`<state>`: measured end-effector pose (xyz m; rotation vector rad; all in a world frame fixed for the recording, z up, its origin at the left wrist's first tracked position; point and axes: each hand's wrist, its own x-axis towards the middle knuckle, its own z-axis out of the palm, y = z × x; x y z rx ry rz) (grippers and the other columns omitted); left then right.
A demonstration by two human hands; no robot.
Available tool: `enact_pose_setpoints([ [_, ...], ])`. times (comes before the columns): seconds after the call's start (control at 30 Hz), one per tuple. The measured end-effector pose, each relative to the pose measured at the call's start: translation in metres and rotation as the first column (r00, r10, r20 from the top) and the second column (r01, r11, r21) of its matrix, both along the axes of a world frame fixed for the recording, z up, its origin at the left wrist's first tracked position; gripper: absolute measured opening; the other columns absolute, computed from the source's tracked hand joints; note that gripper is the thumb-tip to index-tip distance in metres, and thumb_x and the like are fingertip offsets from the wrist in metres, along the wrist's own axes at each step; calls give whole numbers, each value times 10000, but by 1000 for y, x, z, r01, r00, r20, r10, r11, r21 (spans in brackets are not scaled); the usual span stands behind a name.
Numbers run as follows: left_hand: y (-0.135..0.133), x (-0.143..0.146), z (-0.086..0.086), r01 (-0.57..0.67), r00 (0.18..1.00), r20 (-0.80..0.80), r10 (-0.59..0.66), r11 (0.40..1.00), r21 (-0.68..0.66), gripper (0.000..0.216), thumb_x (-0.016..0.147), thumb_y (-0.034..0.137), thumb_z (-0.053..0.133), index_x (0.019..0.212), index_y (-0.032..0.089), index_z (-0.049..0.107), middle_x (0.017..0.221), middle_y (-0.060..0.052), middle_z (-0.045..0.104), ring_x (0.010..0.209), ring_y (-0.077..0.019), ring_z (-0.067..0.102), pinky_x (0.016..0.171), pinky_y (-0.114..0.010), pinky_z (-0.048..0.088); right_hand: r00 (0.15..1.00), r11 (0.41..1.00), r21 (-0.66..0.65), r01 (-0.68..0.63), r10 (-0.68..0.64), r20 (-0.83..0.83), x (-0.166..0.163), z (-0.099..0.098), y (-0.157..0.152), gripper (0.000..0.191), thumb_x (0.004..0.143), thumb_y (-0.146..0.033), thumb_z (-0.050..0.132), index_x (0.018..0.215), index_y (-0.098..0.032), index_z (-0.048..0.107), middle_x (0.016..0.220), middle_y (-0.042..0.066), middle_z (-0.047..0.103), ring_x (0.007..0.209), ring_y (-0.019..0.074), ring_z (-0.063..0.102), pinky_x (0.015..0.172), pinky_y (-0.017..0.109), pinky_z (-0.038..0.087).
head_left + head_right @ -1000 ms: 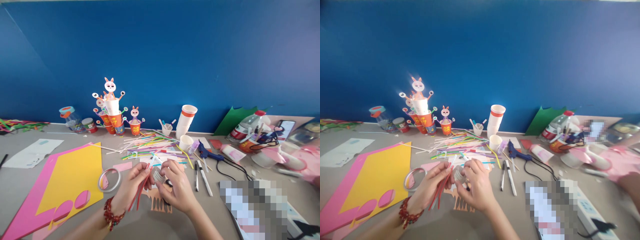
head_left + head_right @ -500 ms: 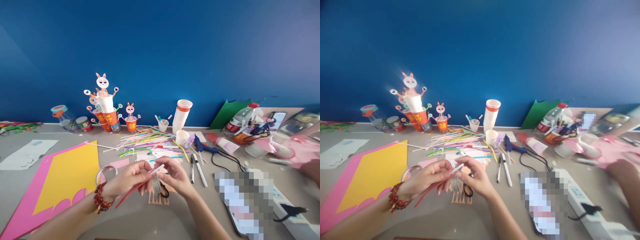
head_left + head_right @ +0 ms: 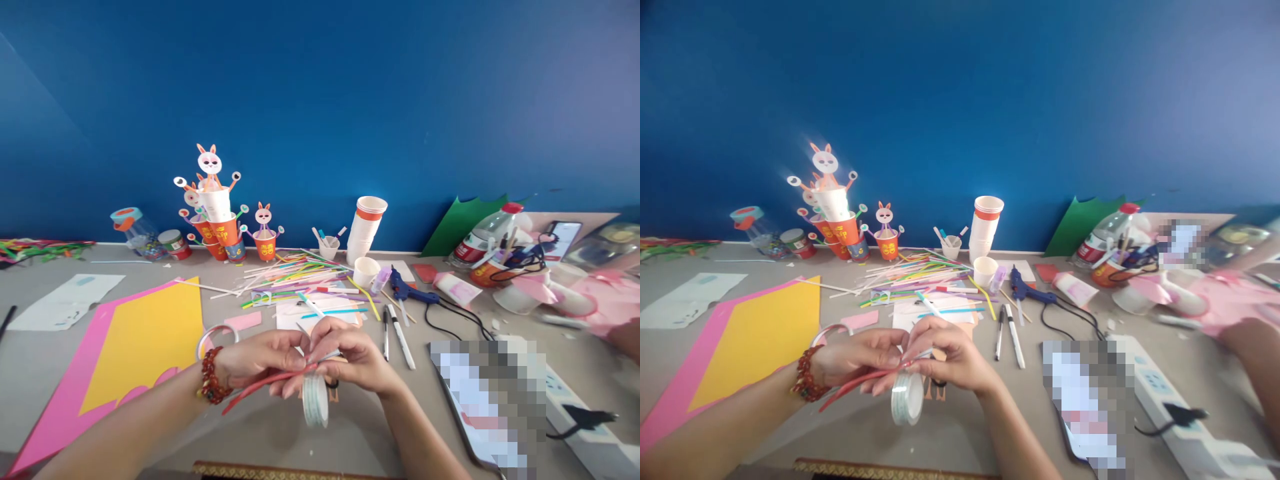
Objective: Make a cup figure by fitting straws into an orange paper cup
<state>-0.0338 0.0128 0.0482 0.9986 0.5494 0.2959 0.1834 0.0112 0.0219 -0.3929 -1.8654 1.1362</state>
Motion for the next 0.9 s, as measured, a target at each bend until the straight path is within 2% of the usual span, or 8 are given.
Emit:
enact_pose_setpoints([
  [0.13,-2,-3,14,26,991,-136,3,977,210,198,884,318,587,995,178,501,675,-3,668,495,-94,567,467,-181,409,1000,999,44,17,-15,-26,-1,0,0,84,867,-249,702,927,-204,740,915,65,669,886,189,657,805,342,541],
  [0.2,-7,-5,25,55,969,-239,59,893,446,159,866,234,568,1005,194,501,810,-20,686,637,-125,622,557,-212,469,997,996,65,62,-59,-44,-1,-1,0,78,860,-228,710,928,-208,741,909,63,674,862,185,657,780,330,540],
  [0.3,-19,-4,33,157,861,-351,368,464,872,281,806,105,539,1066,212,547,946,-24,678,819,-173,647,702,-267,506,987,984,101,144,-136,-86,-2,-3,1,93,845,-193,720,932,-220,736,913,58,681,852,186,656,770,327,535],
  [0.4,-27,-1,24,280,814,-233,532,-7,960,291,835,72,466,1092,181,547,1002,-70,688,881,-210,663,753,-320,538,969,966,118,230,-217,-115,-5,-5,1,103,853,-196,708,946,-232,734,917,59,687,873,199,652,793,343,528],
  [0.47,-26,1,13,305,815,-135,563,-218,927,278,879,84,436,1124,155,546,1022,-98,705,883,-218,684,750,-330,561,957,953,121,277,-263,-122,-9,-8,0,113,868,-209,692,971,-238,725,898,58,687,872,204,646,797,350,525],
  [0.53,-22,2,4,314,806,-58,589,-343,885,282,905,107,430,1160,137,546,1003,-108,722,867,-219,701,738,-329,579,937,937,95,336,-323,-134,-14,-11,-1,142,876,-230,681,1017,-238,696,899,59,672,884,211,635,784,348,527],
  [0.7,-13,2,-4,244,747,76,661,-379,892,322,930,110,432,1238,126,524,1045,-117,733,935,-213,710,790,-306,585,794,814,1,580,-565,-223,-26,-22,-10,171,921,-324,591,1060,-232,552,972,65,569,865,205,608,738,350,527],
  [0.9,-10,6,-13,98,722,119,682,-271,957,342,941,104,435,1269,172,506,1140,-92,716,1045,-188,684,882,-280,554,724,611,506,609,-689,-39,-33,-16,-22,228,846,-380,674,980,-205,614,995,90,585,933,263,566,834,423,478],
])
